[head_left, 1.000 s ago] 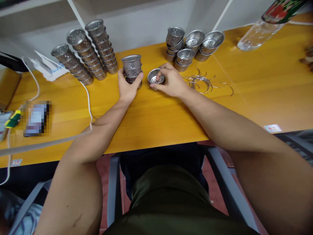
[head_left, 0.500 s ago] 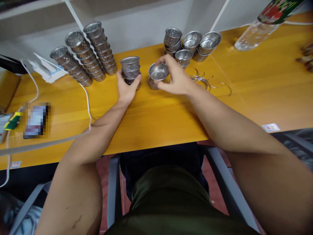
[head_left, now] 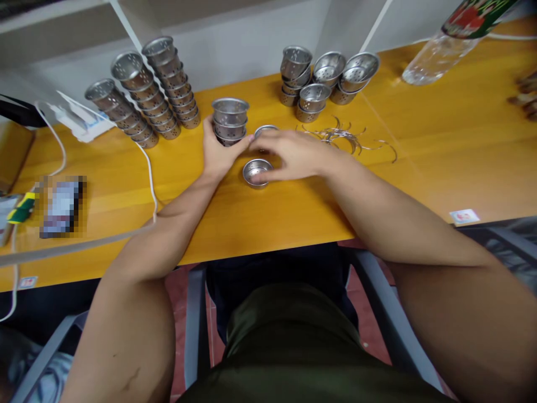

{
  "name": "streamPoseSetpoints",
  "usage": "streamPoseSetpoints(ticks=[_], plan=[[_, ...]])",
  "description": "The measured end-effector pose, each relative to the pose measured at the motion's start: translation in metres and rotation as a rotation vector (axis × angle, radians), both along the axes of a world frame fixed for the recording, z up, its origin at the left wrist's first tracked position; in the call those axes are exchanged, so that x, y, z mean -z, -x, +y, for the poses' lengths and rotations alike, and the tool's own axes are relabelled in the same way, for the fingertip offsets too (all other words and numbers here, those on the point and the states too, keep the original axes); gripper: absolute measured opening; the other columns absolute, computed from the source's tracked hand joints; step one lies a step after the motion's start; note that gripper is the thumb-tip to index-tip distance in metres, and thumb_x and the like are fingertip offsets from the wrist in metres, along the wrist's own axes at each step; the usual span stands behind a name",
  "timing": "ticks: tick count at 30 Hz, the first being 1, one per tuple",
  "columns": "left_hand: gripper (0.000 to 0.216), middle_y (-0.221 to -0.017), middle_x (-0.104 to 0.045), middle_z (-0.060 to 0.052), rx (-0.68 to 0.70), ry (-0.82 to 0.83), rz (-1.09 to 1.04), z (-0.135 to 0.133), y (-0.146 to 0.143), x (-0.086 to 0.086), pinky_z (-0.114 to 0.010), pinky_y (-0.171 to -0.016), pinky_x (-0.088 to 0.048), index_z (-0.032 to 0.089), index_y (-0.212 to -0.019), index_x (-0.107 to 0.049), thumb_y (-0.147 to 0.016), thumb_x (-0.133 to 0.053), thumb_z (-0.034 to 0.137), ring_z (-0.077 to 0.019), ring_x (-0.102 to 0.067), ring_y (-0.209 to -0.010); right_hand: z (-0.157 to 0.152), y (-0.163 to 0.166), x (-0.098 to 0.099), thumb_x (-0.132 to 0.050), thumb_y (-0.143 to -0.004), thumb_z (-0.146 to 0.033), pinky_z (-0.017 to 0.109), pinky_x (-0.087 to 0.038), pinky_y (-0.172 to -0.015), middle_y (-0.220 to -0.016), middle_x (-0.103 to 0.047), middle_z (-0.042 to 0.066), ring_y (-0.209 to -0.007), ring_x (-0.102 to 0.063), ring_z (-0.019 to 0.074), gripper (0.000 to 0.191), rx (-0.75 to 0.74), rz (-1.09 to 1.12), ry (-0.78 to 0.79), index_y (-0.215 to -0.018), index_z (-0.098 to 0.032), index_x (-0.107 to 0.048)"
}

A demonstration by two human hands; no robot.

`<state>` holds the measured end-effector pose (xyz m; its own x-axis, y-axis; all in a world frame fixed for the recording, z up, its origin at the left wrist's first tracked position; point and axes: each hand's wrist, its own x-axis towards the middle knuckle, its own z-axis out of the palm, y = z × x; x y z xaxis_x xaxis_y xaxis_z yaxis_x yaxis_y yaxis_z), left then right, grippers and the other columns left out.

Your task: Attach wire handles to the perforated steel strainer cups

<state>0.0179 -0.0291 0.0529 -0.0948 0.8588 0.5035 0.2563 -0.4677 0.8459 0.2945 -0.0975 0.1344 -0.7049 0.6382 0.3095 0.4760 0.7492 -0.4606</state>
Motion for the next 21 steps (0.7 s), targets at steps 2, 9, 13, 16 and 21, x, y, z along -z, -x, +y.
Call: streamPoseSetpoints(ticks=[2, 9, 13, 16, 21], plan=[[0.109, -0.154, -0.085, -0.009, 0.023, -0.047, 0.086, -0.009, -0.001, -0.005, -0.059, -0.143, -0.066, 0.033, -0.144, -0.066, -0.070, -0.125, 0.087, -0.0396, -0.083, -0.157, 0.003, 0.000, -0.003, -0.081, -0.115, -0.093, 0.072, -0.065, -0.122, -0.147, -0.084, 0.018, -0.132, -0.081, 0.0511, 0.067, 0.182, 0.188, -0.058, -0.144, -0.032, -0.081], [0.093, -0.166, -0.082, -0.006, 0.049, -0.137, 0.579, -0.033, -0.001, -0.023, -0.071, -0.137, -0.059, 0.042, -0.166, -0.065, -0.089, -0.104, 0.078, -0.0423, -0.072, -0.156, 0.004, 0.023, 0.005, -0.069, -0.116, -0.103, 0.073, -0.058, -0.143, -0.175, -0.070, 0.022, -0.166, -0.065, 0.0542, 0.092, 0.246, 0.303, -0.123, -0.176, -0.034, -0.062], [0.089, -0.167, -0.082, -0.005, 0.081, -0.071, 0.563, -0.041, -0.007, -0.031, -0.071, -0.146, -0.055, 0.042, -0.160, -0.069, -0.084, -0.105, 0.072, -0.0457, -0.070, -0.158, 0.007, 0.022, 0.005, -0.074, -0.116, -0.097, 0.074, -0.056, -0.143, -0.161, -0.075, 0.019, -0.156, -0.069, 0.0526, 0.083, 0.224, 0.253, -0.083, -0.171, -0.035, -0.065], [0.093, -0.162, -0.083, -0.004, 0.145, -0.063, 0.520, -0.041, -0.008, -0.031, -0.068, -0.142, -0.060, 0.042, -0.156, -0.071, -0.074, -0.114, 0.052, -0.0455, -0.073, -0.155, 0.013, 0.012, 0.004, -0.083, -0.107, -0.102, 0.075, -0.058, -0.138, -0.156, -0.076, 0.018, -0.150, -0.071, 0.0539, 0.091, 0.191, 0.222, -0.054, -0.168, -0.036, -0.067], [0.093, -0.161, -0.084, -0.005, 0.208, -0.095, 0.479, -0.039, -0.008, -0.029, -0.070, -0.139, -0.063, 0.044, -0.155, -0.072, -0.073, -0.115, 0.040, -0.0474, -0.077, -0.156, 0.018, 0.003, 0.000, -0.073, -0.106, -0.112, 0.073, -0.060, -0.134, -0.155, -0.077, 0.017, -0.146, -0.072, 0.0532, 0.095, 0.173, 0.207, -0.079, -0.162, -0.036, -0.069]])
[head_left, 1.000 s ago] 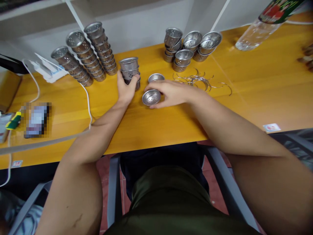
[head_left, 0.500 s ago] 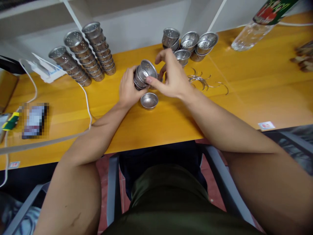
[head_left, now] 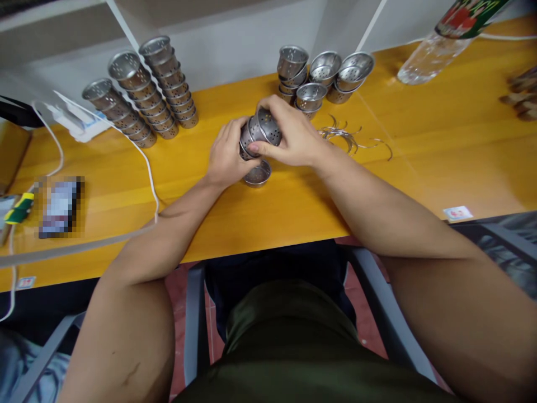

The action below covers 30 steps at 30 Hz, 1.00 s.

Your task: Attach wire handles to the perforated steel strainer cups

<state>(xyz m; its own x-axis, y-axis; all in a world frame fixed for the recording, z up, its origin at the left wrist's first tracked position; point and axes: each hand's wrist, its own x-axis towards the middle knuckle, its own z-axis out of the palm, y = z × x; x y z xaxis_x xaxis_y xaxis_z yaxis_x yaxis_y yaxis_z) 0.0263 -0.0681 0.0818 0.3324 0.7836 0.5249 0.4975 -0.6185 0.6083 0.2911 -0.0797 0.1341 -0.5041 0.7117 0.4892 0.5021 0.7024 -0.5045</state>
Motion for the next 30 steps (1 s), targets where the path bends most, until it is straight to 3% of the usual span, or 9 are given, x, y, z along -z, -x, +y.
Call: streamPoseSetpoints(ticks=[3, 8, 12, 15, 18, 23, 25, 28, 30], plan=[[0.099, -0.162, -0.085, -0.007, 0.026, 0.011, -0.037, -0.002, -0.002, 0.001, -0.069, -0.136, -0.067, 0.039, -0.162, -0.068, -0.076, -0.117, 0.042, -0.0439, -0.080, -0.152, -0.002, -0.004, -0.006, -0.072, -0.106, -0.112, 0.073, -0.059, -0.135, -0.157, -0.078, 0.018, -0.145, -0.072, 0.0540, 0.094, -0.009, -0.015, -0.002, -0.164, -0.037, -0.069], [0.103, -0.161, -0.087, -0.007, 0.065, 0.001, -0.086, -0.004, -0.002, 0.005, -0.065, -0.134, -0.070, 0.035, -0.161, -0.070, -0.079, -0.117, 0.078, -0.0429, -0.084, -0.152, -0.003, -0.007, -0.010, -0.075, -0.106, -0.109, 0.074, -0.058, -0.136, -0.161, -0.077, 0.018, -0.148, -0.071, 0.0547, 0.095, -0.020, -0.037, -0.004, -0.168, -0.038, -0.068], [0.102, -0.163, -0.084, -0.009, 0.032, -0.064, -0.004, -0.003, 0.003, 0.001, -0.071, -0.137, -0.068, 0.037, -0.157, -0.071, -0.080, -0.113, 0.089, -0.0438, -0.081, -0.156, -0.006, 0.003, -0.003, -0.071, -0.107, -0.113, 0.072, -0.060, -0.136, -0.162, -0.075, 0.018, -0.152, -0.070, 0.0545, 0.097, -0.011, -0.003, -0.016, -0.167, -0.037, -0.068], [0.096, -0.164, -0.084, -0.007, 0.023, -0.076, 0.041, -0.005, 0.007, -0.005, -0.069, -0.144, -0.064, 0.038, -0.155, -0.073, -0.083, -0.112, 0.088, -0.0423, -0.079, -0.159, -0.012, 0.012, -0.001, -0.064, -0.111, -0.115, 0.070, -0.060, -0.136, -0.154, -0.076, 0.018, -0.149, -0.072, 0.0524, 0.095, 0.034, 0.018, 0.008, -0.163, -0.036, -0.068], [0.090, -0.164, -0.086, -0.010, 0.048, -0.107, 0.065, -0.007, 0.007, -0.008, -0.069, -0.140, -0.065, 0.035, -0.164, -0.072, -0.094, -0.107, 0.079, -0.0430, -0.083, -0.155, -0.017, 0.014, -0.003, -0.058, -0.112, -0.116, 0.072, -0.061, -0.132, -0.143, -0.078, 0.017, -0.140, -0.075, 0.0517, 0.094, 0.057, 0.039, 0.026, -0.157, -0.034, -0.071], [0.094, -0.154, -0.091, -0.009, 0.045, -0.063, -0.031, -0.008, 0.004, -0.007, -0.066, -0.138, -0.065, 0.034, -0.155, -0.078, -0.079, -0.121, 0.069, -0.0447, -0.087, -0.149, -0.014, 0.008, -0.006, -0.046, -0.114, -0.118, 0.071, -0.063, -0.128, -0.133, -0.079, 0.015, -0.132, -0.077, 0.0487, 0.094, 0.042, 0.062, 0.040, -0.150, -0.036, -0.074], [0.092, -0.154, -0.091, -0.010, 0.052, -0.125, -0.008, -0.008, 0.005, -0.006, -0.066, -0.131, -0.068, 0.034, -0.159, -0.077, -0.083, -0.118, 0.066, -0.0439, -0.089, -0.144, -0.013, 0.006, -0.006, -0.045, -0.112, -0.120, 0.070, -0.063, -0.129, -0.136, -0.079, 0.015, -0.135, -0.077, 0.0481, 0.098, 0.019, 0.065, 0.024, -0.151, -0.035, -0.074], [0.091, -0.162, -0.090, -0.011, 0.103, -0.219, 0.042, -0.006, 0.008, -0.006, -0.070, -0.125, -0.068, 0.033, -0.168, -0.071, -0.095, -0.108, 0.071, -0.0447, -0.087, -0.147, -0.011, 0.004, -0.007, -0.045, -0.111, -0.121, 0.072, -0.062, -0.130, -0.141, -0.080, 0.015, -0.137, -0.077, 0.0483, 0.101, 0.001, 0.071, 0.007, -0.153, -0.035, -0.074], [0.096, -0.168, -0.087, -0.010, 0.131, -0.202, 0.044, -0.003, 0.010, -0.006, -0.073, -0.130, -0.066, 0.038, -0.171, -0.068, -0.095, -0.107, 0.082, -0.0447, -0.084, -0.153, -0.011, 0.003, -0.007, -0.048, -0.111, -0.121, 0.073, -0.063, -0.131, -0.144, -0.081, 0.017, -0.137, -0.077, 0.0490, 0.100, -0.008, 0.073, 0.000, -0.154, -0.035, -0.074]])
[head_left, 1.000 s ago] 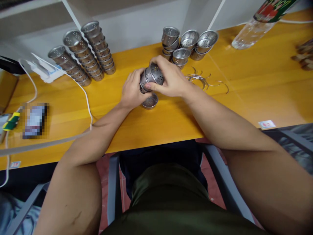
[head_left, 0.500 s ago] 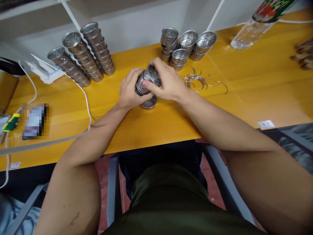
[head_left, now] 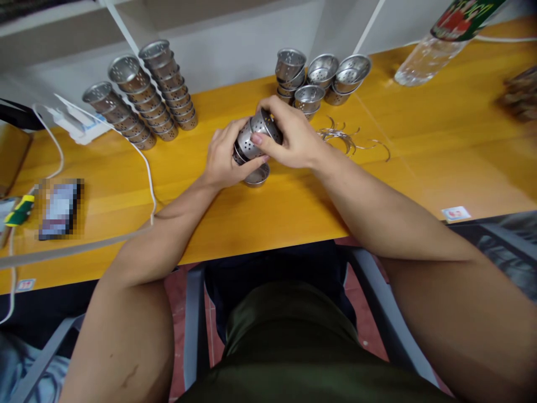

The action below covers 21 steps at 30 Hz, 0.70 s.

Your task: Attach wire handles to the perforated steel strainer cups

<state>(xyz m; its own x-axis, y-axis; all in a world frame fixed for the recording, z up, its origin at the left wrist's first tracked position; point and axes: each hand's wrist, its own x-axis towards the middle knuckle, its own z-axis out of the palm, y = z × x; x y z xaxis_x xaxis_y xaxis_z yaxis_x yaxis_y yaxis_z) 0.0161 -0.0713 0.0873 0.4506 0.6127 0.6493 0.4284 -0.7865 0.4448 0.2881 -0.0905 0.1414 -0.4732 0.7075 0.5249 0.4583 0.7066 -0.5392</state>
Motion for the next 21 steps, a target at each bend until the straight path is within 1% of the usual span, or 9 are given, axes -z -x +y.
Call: streamPoseSetpoints(ticks=[3, 6, 10, 13, 15, 16, 18, 20, 21], plan=[[0.100, -0.171, -0.085, -0.008, 0.029, -0.008, 0.000, 0.006, 0.002, 0.004, -0.071, -0.133, -0.064, 0.044, -0.175, -0.065, -0.097, -0.100, 0.095, -0.0444, -0.083, -0.155, 0.003, -0.001, 0.001, -0.051, -0.111, -0.119, 0.075, -0.064, -0.131, -0.146, -0.082, 0.018, -0.135, -0.078, 0.0501, 0.096, -0.010, 0.018, -0.029, -0.154, -0.037, -0.074], [0.101, -0.169, -0.084, -0.013, 0.035, -0.053, -0.033, 0.009, 0.001, 0.009, -0.069, -0.133, -0.063, 0.038, -0.180, -0.062, -0.104, -0.088, 0.100, -0.0458, -0.084, -0.155, 0.006, -0.002, 0.001, -0.052, -0.110, -0.119, 0.077, -0.065, -0.130, -0.144, -0.083, 0.017, -0.135, -0.079, 0.0512, 0.094, -0.015, 0.036, -0.056, -0.153, -0.038, -0.074], [0.101, -0.165, -0.085, -0.012, 0.061, 0.043, -0.095, 0.008, -0.002, 0.016, -0.069, -0.147, -0.060, 0.037, -0.176, -0.069, -0.101, -0.096, 0.099, -0.0464, -0.081, -0.164, 0.003, -0.003, -0.007, -0.049, -0.109, -0.120, 0.080, -0.064, -0.132, -0.149, -0.082, 0.019, -0.141, -0.078, 0.0537, 0.099, -0.051, 0.018, -0.068, -0.157, -0.037, -0.074], [0.098, -0.158, -0.086, -0.010, 0.082, 0.080, -0.177, 0.011, -0.004, 0.021, -0.070, -0.150, -0.061, 0.036, -0.170, -0.073, -0.101, -0.095, 0.102, -0.0463, -0.082, -0.163, -0.004, -0.007, -0.015, -0.046, -0.109, -0.119, 0.082, -0.061, -0.136, -0.158, -0.081, 0.019, -0.150, -0.075, 0.0561, 0.101, -0.034, 0.009, -0.085, -0.163, -0.039, -0.073], [0.103, -0.158, -0.086, -0.011, 0.048, 0.073, -0.244, 0.017, -0.003, 0.023, -0.069, -0.150, -0.062, 0.035, -0.169, -0.073, -0.098, -0.095, 0.106, -0.0458, -0.082, -0.163, -0.006, -0.013, -0.021, -0.044, -0.111, -0.116, 0.085, -0.058, -0.139, -0.163, -0.080, 0.019, -0.158, -0.071, 0.0574, 0.097, -0.010, 0.023, -0.122, -0.164, -0.040, -0.074], [0.105, -0.158, -0.086, -0.011, 0.018, 0.066, -0.285, 0.022, -0.001, 0.023, -0.068, -0.150, -0.063, 0.035, -0.168, -0.072, -0.096, -0.094, 0.108, -0.0448, -0.083, -0.161, -0.007, -0.018, -0.023, -0.046, -0.113, -0.112, 0.085, -0.057, -0.142, -0.163, -0.079, 0.019, -0.160, -0.069, 0.0570, 0.092, -0.007, 0.022, -0.140, -0.162, -0.040, -0.075], [0.104, -0.153, -0.088, -0.011, -0.045, 0.058, -0.382, 0.033, 0.004, 0.024, -0.063, -0.144, -0.068, 0.034, -0.164, -0.073, -0.095, -0.093, 0.110, -0.0410, -0.088, -0.150, -0.005, -0.030, -0.029, -0.057, -0.117, -0.096, 0.079, -0.056, -0.144, -0.162, -0.078, 0.020, -0.161, -0.069, 0.0535, 0.075, -0.026, -0.039, -0.132, -0.159, -0.036, -0.076], [0.098, -0.143, -0.089, -0.009, -0.103, 0.088, -0.474, 0.044, 0.012, 0.026, -0.059, -0.139, -0.072, 0.036, -0.157, -0.076, -0.097, -0.090, 0.111, -0.0373, -0.090, -0.140, -0.002, -0.044, -0.036, -0.073, -0.115, -0.074, 0.071, -0.060, -0.141, -0.162, -0.079, 0.021, -0.154, -0.073, 0.0490, 0.060, -0.045, -0.175, -0.031, -0.156, -0.030, -0.076], [0.094, -0.138, -0.089, -0.008, -0.129, 0.119, -0.507, 0.049, 0.016, 0.027, -0.058, -0.138, -0.072, 0.036, -0.151, -0.079, -0.097, -0.088, 0.112, -0.0368, -0.090, -0.139, 0.000, -0.051, -0.040, -0.079, -0.111, -0.064, 0.069, -0.063, -0.136, -0.160, -0.081, 0.021, -0.148, -0.076, 0.0477, 0.055, -0.047, -0.264, 0.045, -0.153, -0.028, -0.077]])
